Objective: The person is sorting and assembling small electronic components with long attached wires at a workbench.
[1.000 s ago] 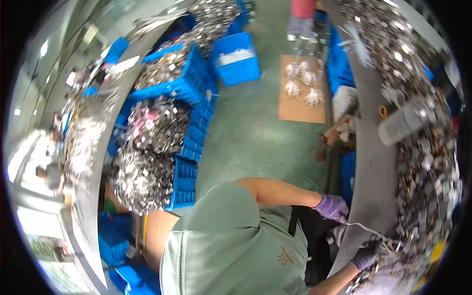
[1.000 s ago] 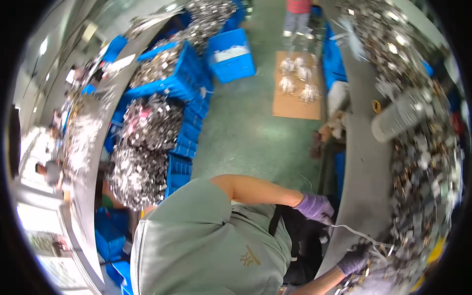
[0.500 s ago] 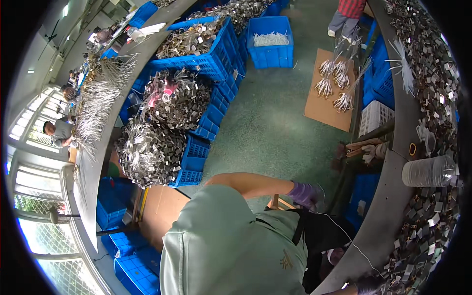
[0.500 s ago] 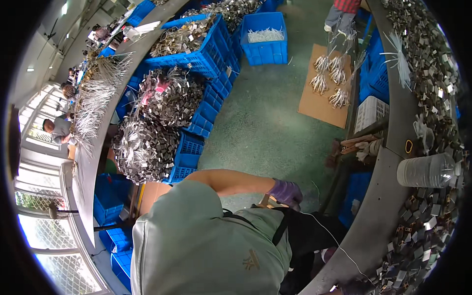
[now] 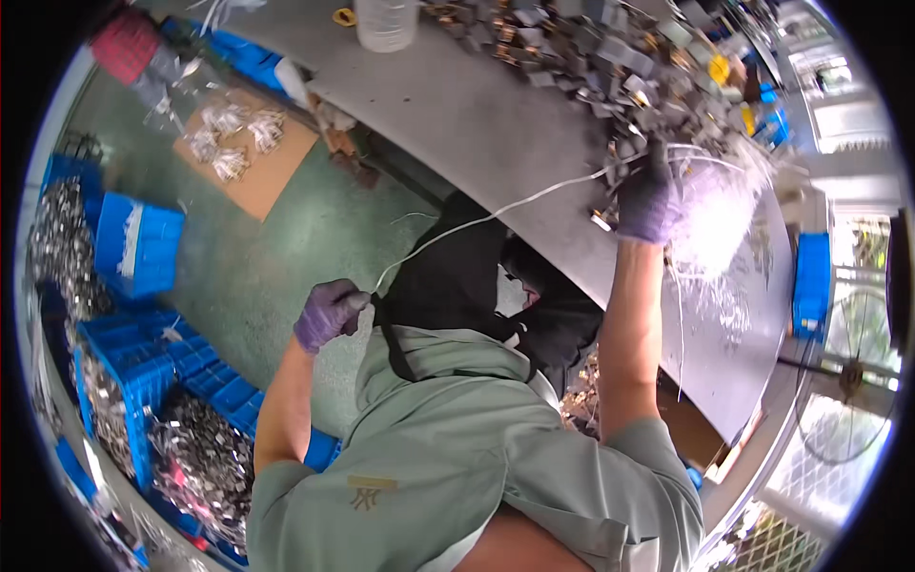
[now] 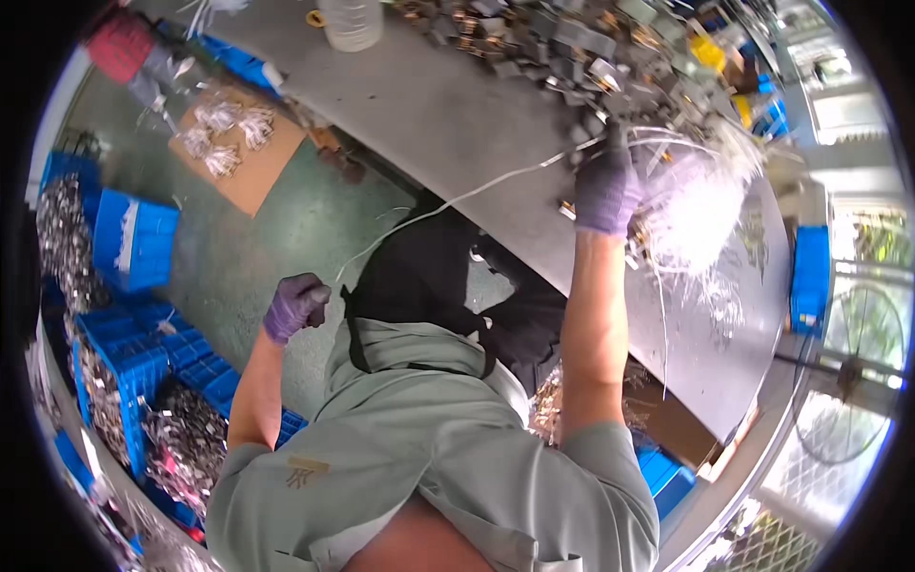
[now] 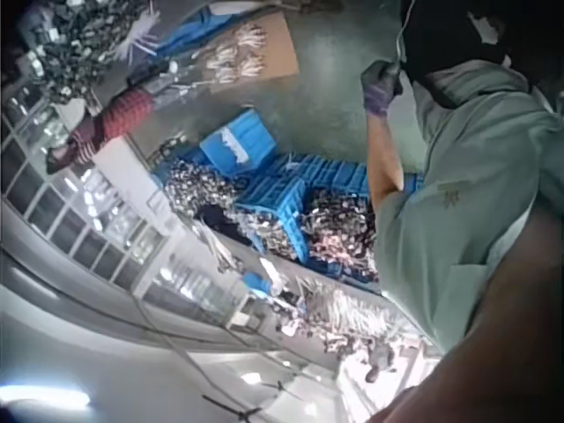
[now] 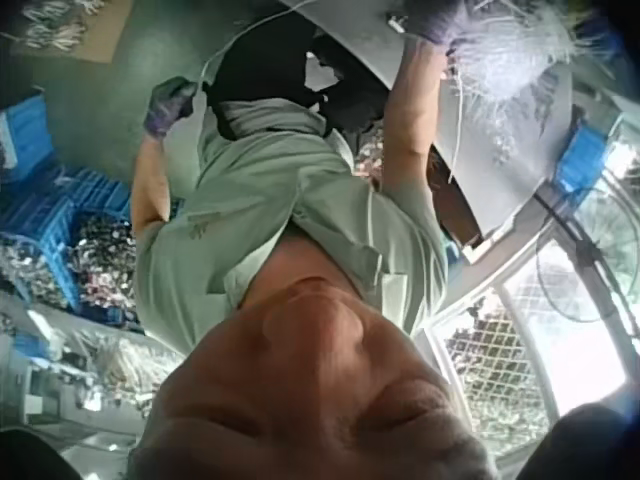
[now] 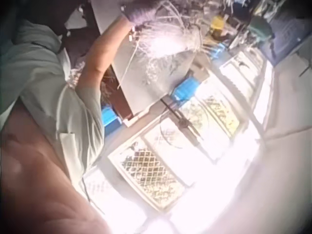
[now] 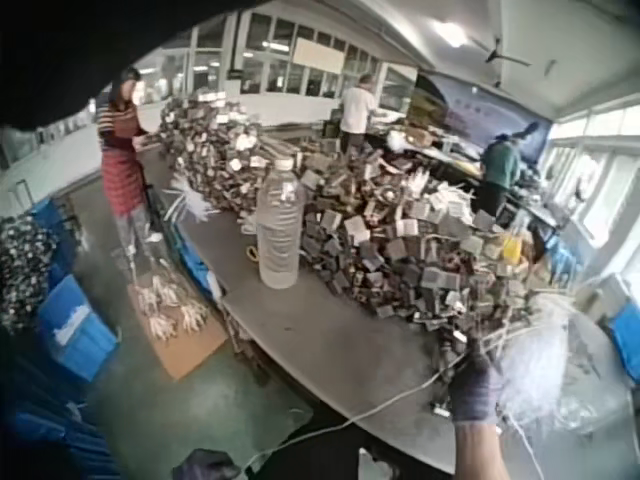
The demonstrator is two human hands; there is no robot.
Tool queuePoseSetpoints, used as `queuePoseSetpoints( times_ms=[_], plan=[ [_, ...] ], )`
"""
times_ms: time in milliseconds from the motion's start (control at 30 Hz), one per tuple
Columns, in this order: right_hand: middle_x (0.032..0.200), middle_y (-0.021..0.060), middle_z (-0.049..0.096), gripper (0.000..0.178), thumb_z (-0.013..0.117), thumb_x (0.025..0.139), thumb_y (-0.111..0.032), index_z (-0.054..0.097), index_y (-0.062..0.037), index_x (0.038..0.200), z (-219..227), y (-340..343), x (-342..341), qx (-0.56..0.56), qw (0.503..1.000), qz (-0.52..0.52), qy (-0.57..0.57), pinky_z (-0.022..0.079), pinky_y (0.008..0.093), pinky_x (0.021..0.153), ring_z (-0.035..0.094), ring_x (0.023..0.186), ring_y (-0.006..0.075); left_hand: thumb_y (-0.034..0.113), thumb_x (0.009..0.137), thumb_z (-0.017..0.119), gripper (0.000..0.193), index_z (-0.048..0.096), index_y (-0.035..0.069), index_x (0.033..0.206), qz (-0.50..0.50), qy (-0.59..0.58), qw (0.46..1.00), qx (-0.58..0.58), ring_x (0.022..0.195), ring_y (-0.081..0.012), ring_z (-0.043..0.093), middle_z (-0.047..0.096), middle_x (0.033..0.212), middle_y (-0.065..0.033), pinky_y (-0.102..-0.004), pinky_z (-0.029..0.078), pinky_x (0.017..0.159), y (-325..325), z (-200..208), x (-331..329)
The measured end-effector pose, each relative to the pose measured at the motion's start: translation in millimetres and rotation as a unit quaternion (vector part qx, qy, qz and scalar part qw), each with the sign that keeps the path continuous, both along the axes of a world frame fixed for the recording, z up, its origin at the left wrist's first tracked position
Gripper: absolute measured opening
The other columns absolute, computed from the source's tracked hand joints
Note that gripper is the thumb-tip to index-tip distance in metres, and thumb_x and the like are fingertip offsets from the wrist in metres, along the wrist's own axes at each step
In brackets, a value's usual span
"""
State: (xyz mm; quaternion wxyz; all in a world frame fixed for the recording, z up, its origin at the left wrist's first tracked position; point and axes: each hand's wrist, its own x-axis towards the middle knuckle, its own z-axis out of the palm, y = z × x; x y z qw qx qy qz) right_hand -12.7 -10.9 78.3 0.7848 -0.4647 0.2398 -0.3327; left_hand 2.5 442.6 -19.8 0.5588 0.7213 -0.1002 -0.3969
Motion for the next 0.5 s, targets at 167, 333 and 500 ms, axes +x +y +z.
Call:
queuePoseSetpoints(
  times_ms=[167,333,500],
  plan=[
    [0.098,0.0124,0.066,0.024,0.059,0.091,-0.022,0.060,-0.0041,0.107,10,-61,-57,-0.012,0.992,-0.073,-0.098,0.049,0.0291,0.063,0.064,0.086,0.0254,0.032,0.086,0.064,0.035,0.057,0.001,0.071,-0.037,-0.024,0.999,-0.001,0.040,-0.0106,0.048,0.050,0.047,-0.0033,-0.0255,0.036,0.040,-35,-5,-1],
    [0.095,0.0135,0.067,0.024,0.057,0.093,-0.016,0.055,0.0000,0.110,-1,-48,-83,0.003,0.992,-0.061,-0.109,0.051,0.0332,0.060,0.066,0.082,0.0288,0.037,0.086,0.062,0.040,0.055,0.001,0.069,-0.036,-0.023,0.999,0.005,0.037,-0.0103,0.045,0.049,0.045,-0.0033,-0.0253,0.034,0.037,-45,2,-13],
    [0.096,0.0131,0.066,0.021,0.057,0.093,-0.018,0.057,-0.0020,0.107,3,-62,-110,0.027,0.993,-0.071,-0.090,0.052,0.0315,0.064,0.066,0.082,0.0277,0.032,0.087,0.060,0.036,0.054,0.001,0.070,-0.096,-0.038,0.994,0.036,0.039,-0.0118,0.048,0.050,0.048,-0.0048,-0.0261,0.035,0.038,-81,24,-14]
  ],
)
